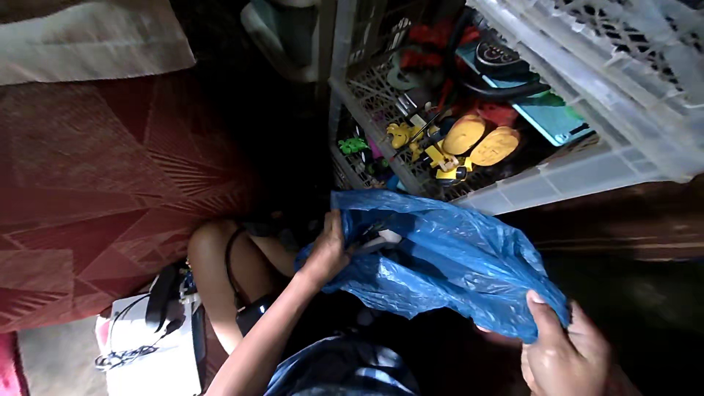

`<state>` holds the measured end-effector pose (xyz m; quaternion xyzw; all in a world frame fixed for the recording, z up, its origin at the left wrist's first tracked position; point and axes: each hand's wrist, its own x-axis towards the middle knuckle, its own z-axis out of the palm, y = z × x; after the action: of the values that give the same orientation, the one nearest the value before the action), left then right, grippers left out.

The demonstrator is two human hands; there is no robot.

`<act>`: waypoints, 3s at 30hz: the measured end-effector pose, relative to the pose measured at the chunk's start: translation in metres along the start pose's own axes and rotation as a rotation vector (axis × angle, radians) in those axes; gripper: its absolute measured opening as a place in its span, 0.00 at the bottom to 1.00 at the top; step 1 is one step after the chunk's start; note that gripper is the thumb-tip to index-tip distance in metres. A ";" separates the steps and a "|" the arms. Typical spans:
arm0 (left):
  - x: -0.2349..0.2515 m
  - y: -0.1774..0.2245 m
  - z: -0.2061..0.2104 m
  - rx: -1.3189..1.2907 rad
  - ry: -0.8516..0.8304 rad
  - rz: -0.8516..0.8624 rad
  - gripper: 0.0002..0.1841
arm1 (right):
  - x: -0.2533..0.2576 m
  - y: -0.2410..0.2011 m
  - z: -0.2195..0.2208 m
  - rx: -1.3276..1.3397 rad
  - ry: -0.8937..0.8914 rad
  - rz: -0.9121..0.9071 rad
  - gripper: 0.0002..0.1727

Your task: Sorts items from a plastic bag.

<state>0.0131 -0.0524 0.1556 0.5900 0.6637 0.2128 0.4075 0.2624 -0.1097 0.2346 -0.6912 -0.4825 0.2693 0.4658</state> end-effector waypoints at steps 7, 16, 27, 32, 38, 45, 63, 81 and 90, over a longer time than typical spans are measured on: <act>0.001 0.008 -0.003 0.236 -0.076 0.023 0.48 | -0.007 0.007 -0.006 -0.072 0.102 -0.622 0.22; 0.017 0.011 -0.005 0.465 -0.356 -0.252 0.52 | 0.064 0.038 0.127 -0.873 -1.172 -0.083 0.18; -0.009 0.003 0.020 0.634 0.307 0.398 0.35 | 0.043 0.108 0.129 -0.974 -1.213 -0.414 0.22; -0.010 -0.002 0.034 0.499 -0.170 0.674 0.16 | 0.048 0.091 0.134 -1.091 -1.255 -0.303 0.27; 0.003 0.015 0.038 0.673 -0.891 0.091 0.20 | 0.062 0.089 0.136 -1.117 -1.325 -0.311 0.23; 0.010 0.017 0.023 0.634 -0.883 0.048 0.17 | 0.087 0.065 0.116 -1.074 -1.368 -0.001 0.26; 0.003 0.018 0.020 0.705 -0.951 -0.065 0.14 | 0.083 0.086 0.049 -0.075 -0.953 0.302 0.22; 0.025 -0.007 0.036 0.300 -0.490 0.098 0.20 | 0.057 0.087 0.073 0.038 -0.668 0.635 0.14; 0.055 -0.037 0.056 0.400 -0.386 -0.101 0.25 | 0.052 0.093 0.065 -0.011 -0.667 0.643 0.17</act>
<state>0.0361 -0.0183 0.0789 0.6546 0.6311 -0.0595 0.4119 0.2678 -0.0463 0.1266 -0.6837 -0.3687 0.6052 0.1742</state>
